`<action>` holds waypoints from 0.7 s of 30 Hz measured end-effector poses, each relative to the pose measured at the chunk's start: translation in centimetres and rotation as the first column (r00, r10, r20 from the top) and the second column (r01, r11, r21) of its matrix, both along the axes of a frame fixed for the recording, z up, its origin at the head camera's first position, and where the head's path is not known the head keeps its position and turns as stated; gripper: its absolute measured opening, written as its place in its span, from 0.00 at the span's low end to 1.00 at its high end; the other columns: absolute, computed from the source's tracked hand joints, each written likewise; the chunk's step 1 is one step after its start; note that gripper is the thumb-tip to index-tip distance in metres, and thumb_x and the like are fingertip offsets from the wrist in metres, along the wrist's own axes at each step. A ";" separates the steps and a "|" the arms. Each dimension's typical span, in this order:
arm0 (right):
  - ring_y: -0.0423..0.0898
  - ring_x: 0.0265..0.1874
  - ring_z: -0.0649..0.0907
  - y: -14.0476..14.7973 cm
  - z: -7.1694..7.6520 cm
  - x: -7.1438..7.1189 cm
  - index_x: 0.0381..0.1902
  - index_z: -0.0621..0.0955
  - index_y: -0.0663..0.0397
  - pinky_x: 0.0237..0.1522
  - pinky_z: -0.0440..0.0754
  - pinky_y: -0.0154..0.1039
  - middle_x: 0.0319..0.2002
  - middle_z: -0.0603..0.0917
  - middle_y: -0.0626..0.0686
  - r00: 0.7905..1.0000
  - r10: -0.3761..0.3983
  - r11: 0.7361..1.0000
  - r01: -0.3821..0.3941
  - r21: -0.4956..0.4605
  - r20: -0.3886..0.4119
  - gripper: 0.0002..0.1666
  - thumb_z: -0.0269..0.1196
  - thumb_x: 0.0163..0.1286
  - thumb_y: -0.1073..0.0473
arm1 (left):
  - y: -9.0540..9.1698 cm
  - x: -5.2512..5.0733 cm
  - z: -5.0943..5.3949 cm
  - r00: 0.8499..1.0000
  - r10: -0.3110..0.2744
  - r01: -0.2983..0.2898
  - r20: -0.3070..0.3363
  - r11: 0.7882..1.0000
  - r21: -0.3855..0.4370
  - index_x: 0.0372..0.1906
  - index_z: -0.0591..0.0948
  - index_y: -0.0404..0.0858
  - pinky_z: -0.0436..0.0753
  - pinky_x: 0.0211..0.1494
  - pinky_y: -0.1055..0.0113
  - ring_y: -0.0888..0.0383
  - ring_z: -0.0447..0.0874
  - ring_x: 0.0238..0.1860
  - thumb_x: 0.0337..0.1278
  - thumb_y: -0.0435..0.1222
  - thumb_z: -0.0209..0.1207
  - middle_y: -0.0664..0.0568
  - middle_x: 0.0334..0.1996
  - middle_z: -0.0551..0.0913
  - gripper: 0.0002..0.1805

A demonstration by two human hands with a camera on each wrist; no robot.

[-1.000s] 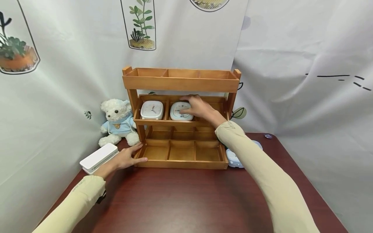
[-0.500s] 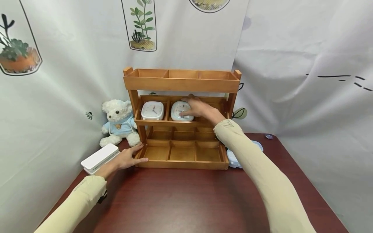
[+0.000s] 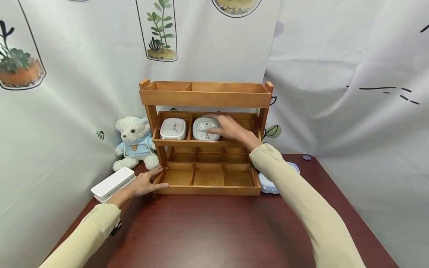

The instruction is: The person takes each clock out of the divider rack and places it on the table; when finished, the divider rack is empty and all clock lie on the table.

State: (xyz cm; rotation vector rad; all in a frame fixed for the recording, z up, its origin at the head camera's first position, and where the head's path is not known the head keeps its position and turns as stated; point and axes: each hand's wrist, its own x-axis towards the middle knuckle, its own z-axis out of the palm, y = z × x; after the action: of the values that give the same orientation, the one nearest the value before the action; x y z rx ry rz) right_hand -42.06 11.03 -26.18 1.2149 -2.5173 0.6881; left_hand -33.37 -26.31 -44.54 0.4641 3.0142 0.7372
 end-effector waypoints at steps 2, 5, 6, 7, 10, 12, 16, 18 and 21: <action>0.53 0.56 0.83 0.1 0.0 0.1 0.71 0.78 0.50 0.60 0.78 0.53 0.64 0.82 0.56 1.000 -0.001 1.000 0.001 -0.016 -0.002 0.31 0.71 0.72 0.55 | 0.1 0.1 0.0 1.000 -0.003 0.003 -0.001 1.000 0.002 0.79 0.65 0.32 0.73 0.66 0.37 0.29 0.69 0.70 0.60 0.63 0.66 0.35 0.77 0.64 0.54; 0.50 0.50 0.85 0.3 -0.1 0.4 0.68 0.81 0.48 0.53 0.80 0.49 0.62 0.84 0.54 1.000 -0.007 0.999 0.007 -0.051 -0.002 0.30 0.72 0.70 0.55 | 0.2 0.2 0.1 1.000 -0.005 0.005 0.008 1.000 0.011 0.79 0.65 0.32 0.72 0.67 0.37 0.29 0.69 0.71 0.60 0.63 0.67 0.36 0.78 0.64 0.53; 0.49 0.48 0.85 0.4 -0.1 0.5 0.67 0.82 0.49 0.50 0.79 0.48 0.61 0.85 0.54 1.000 -0.012 0.998 0.011 -0.064 -0.005 0.29 0.73 0.69 0.55 | 0.2 0.2 0.2 1.000 -0.007 0.007 0.007 1.000 0.012 0.79 0.65 0.32 0.72 0.67 0.37 0.29 0.69 0.71 0.60 0.63 0.67 0.36 0.77 0.64 0.53; 0.48 0.46 0.85 0.5 -0.1 0.5 0.67 0.83 0.49 0.48 0.79 0.48 0.60 0.85 0.54 1.000 -0.019 0.997 0.018 -0.077 -0.009 0.29 0.74 0.69 0.55 | 0.3 0.2 0.2 1.000 -0.010 0.010 0.005 1.000 0.012 0.79 0.65 0.32 0.72 0.67 0.37 0.29 0.69 0.71 0.60 0.63 0.67 0.36 0.77 0.64 0.53; 0.47 0.44 0.85 0.9 0.1 0.9 0.64 0.84 0.49 0.47 0.79 0.47 0.57 0.87 0.54 0.999 -0.040 0.992 0.038 -0.121 -0.017 0.27 0.75 0.67 0.55 | 0.3 0.2 0.2 1.000 -0.008 0.008 0.001 1.000 0.011 0.78 0.66 0.32 0.72 0.67 0.37 0.30 0.69 0.71 0.61 0.62 0.67 0.36 0.78 0.64 0.53; 0.47 0.45 0.85 1.2 0.4 1.0 0.63 0.85 0.48 0.47 0.80 0.46 0.55 0.88 0.53 0.999 -0.046 0.989 0.043 -0.143 -0.016 0.27 0.75 0.67 0.54 | 0.2 0.2 0.2 1.000 -0.006 0.006 -0.006 1.000 0.008 0.78 0.66 0.32 0.72 0.67 0.36 0.29 0.69 0.70 0.61 0.63 0.66 0.36 0.77 0.65 0.53; 0.48 0.49 0.85 1.7 1.2 1.5 0.63 0.85 0.50 0.51 0.81 0.47 0.55 0.88 0.53 0.999 -0.040 0.987 0.034 -0.159 -0.029 0.27 0.75 0.67 0.54 | 0.1 0.1 0.1 1.000 -0.001 0.001 -0.009 1.000 0.003 0.78 0.66 0.32 0.72 0.67 0.36 0.29 0.68 0.71 0.60 0.64 0.66 0.36 0.78 0.64 0.53; 0.48 0.49 0.85 2.0 1.5 1.7 0.62 0.85 0.51 0.53 0.80 0.48 0.54 0.88 0.53 0.998 -0.037 0.987 0.029 -0.157 -0.044 0.27 0.75 0.66 0.54 | 0.1 0.2 0.1 1.000 0.000 0.000 -0.011 1.000 0.001 0.78 0.66 0.33 0.71 0.68 0.36 0.29 0.67 0.72 0.60 0.64 0.66 0.37 0.78 0.63 0.53; 0.48 0.46 0.85 2.3 1.8 2.0 0.62 0.85 0.52 0.52 0.80 0.49 0.52 0.89 0.53 0.998 -0.030 0.988 0.020 -0.154 -0.058 0.27 0.76 0.66 0.53 | 0.1 0.2 0.1 1.000 0.004 -0.004 -0.015 1.000 0.000 0.78 0.67 0.33 0.71 0.68 0.36 0.29 0.66 0.72 0.60 0.64 0.66 0.37 0.78 0.63 0.53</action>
State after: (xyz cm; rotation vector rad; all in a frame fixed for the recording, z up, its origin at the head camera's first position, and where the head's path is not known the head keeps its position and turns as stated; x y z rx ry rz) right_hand -40.08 13.36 -24.41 1.1319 -2.3780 0.8100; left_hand -33.13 -26.23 -44.47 0.4663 3.0293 0.7375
